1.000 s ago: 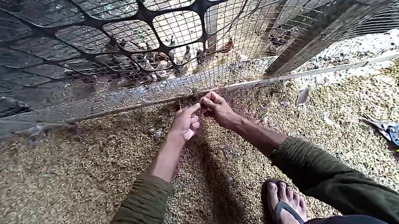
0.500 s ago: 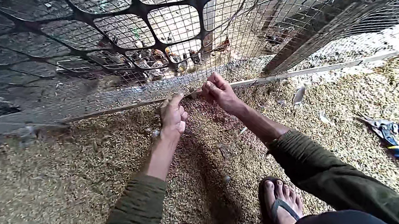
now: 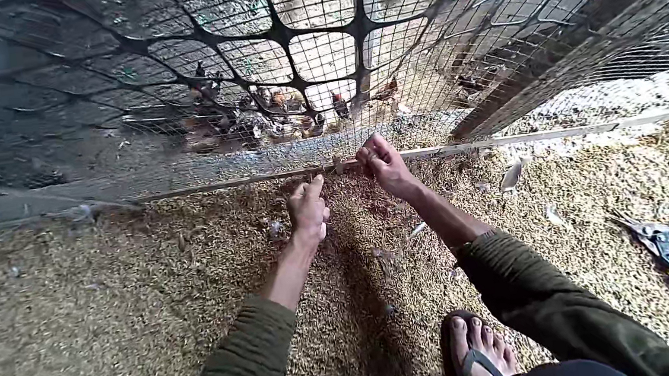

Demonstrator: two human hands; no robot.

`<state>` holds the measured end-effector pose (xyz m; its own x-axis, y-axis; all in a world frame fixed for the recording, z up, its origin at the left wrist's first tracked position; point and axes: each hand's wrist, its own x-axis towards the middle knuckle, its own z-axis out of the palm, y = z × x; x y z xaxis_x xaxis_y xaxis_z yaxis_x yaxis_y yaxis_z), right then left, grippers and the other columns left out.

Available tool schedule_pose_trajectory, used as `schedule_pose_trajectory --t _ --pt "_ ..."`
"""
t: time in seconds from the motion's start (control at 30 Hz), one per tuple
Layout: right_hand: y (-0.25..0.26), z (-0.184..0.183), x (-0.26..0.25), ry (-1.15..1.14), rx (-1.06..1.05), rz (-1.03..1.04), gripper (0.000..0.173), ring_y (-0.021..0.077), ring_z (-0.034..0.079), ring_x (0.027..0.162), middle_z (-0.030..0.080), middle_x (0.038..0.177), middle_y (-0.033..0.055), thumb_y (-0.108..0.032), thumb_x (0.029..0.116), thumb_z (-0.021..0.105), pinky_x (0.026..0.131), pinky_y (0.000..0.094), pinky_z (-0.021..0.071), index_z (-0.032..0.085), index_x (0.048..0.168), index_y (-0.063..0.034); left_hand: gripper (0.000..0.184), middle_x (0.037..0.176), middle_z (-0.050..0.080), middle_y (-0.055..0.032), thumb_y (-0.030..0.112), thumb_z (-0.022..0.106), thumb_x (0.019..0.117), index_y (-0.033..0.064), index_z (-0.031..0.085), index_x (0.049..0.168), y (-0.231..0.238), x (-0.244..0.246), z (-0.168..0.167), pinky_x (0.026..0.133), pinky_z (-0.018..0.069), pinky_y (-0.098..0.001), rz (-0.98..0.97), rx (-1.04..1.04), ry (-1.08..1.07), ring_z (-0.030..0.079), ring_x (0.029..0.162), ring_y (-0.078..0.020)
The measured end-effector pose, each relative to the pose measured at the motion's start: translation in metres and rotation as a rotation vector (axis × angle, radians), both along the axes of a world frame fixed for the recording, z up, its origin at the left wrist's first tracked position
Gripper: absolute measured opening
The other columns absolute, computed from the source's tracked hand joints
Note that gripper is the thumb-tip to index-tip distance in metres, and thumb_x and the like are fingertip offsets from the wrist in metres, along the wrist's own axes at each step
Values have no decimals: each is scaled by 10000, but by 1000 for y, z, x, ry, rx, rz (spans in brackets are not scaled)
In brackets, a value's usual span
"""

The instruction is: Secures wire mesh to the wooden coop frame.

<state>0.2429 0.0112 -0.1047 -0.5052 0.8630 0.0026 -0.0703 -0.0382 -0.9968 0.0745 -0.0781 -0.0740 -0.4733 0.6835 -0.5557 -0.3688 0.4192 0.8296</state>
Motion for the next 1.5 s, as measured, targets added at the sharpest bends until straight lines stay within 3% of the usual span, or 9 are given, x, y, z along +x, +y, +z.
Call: schedule_pose_trajectory --t 0.23,0.3,0.43,0.53,0.67,0.77,0.83,1.1,1.5 --pt "-25 4 -2 -61 -41 -51 181 143 631 710 627 890 78 -115 1085 395 702 348 572 528 1081 8 499 523 301 102 425 238 1129 202 415 720 -33 -10 36 403 271 -182 -728 -144 -317 274 414 -21" --pt "-33 3 -4 -5 -104 -56 173 120 614 698 616 867 48 -131 1092 383 701 327 561 518 1081 -24 490 488 362 132 344 187 1107 235 531 776 -39 -2 51 424 306 -149 -626 91 -396 326 408 23" --pt "-33 2 -4 55 -142 -88 198 132 633 725 627 918 53 -176 1114 364 708 343 584 517 1111 -50 516 705 523 100 450 159 1121 225 478 1459 -12 -5 55 408 329 -129 -131 409 -307 336 421 16" --pt "-31 4 -3 58 -132 -80 198 131 623 723 622 918 52 -166 1113 350 707 343 578 512 1098 -53 531 1213 700 61 453 172 1127 241 358 1577 -4 -8 41 422 297 -171 -98 218 104 335 453 -5" --pt "-29 7 0 33 -96 -72 191 121 624 732 622 936 56 -156 1112 353 714 329 576 510 1094 -49 623 1361 660 -157 498 259 1111 72 607 1403 -11 -7 29 1032 461 -588 -417 -158 737 650 1210 -325" --pt "-27 6 1 53 -79 -71 197 120 617 730 616 931 50 -173 1115 345 705 329 569 506 1087 -62 538 1141 697 -237 406 310 1126 33 679 1243 -7 4 19 929 490 -651 -722 -191 920 664 1088 -434" --pt "-27 6 2 71 -85 -73 208 114 621 747 618 938 40 -188 1118 340 720 328 573 509 1093 -70 439 1267 657 -221 292 356 1126 6 647 1289 -5 21 15 1006 489 -597 -800 -128 905 647 1163 -389" --pt "-55 7 -11 1 -436 -228 304 172 668 909 623 1178 140 -154 1099 442 830 361 577 504 1348 9 429 793 600 -182 277 357 1126 -27 640 1019 -9 25 18 765 488 -546 -701 -94 794 618 783 -335" --pt "-34 26 -36 12 -621 -57 231 102 635 768 682 937 47 -185 1094 488 728 289 558 653 1132 -27 393 934 671 -249 187 367 1116 -88 647 1107 -14 32 9 888 518 -548 -682 -28 830 677 944 -376"
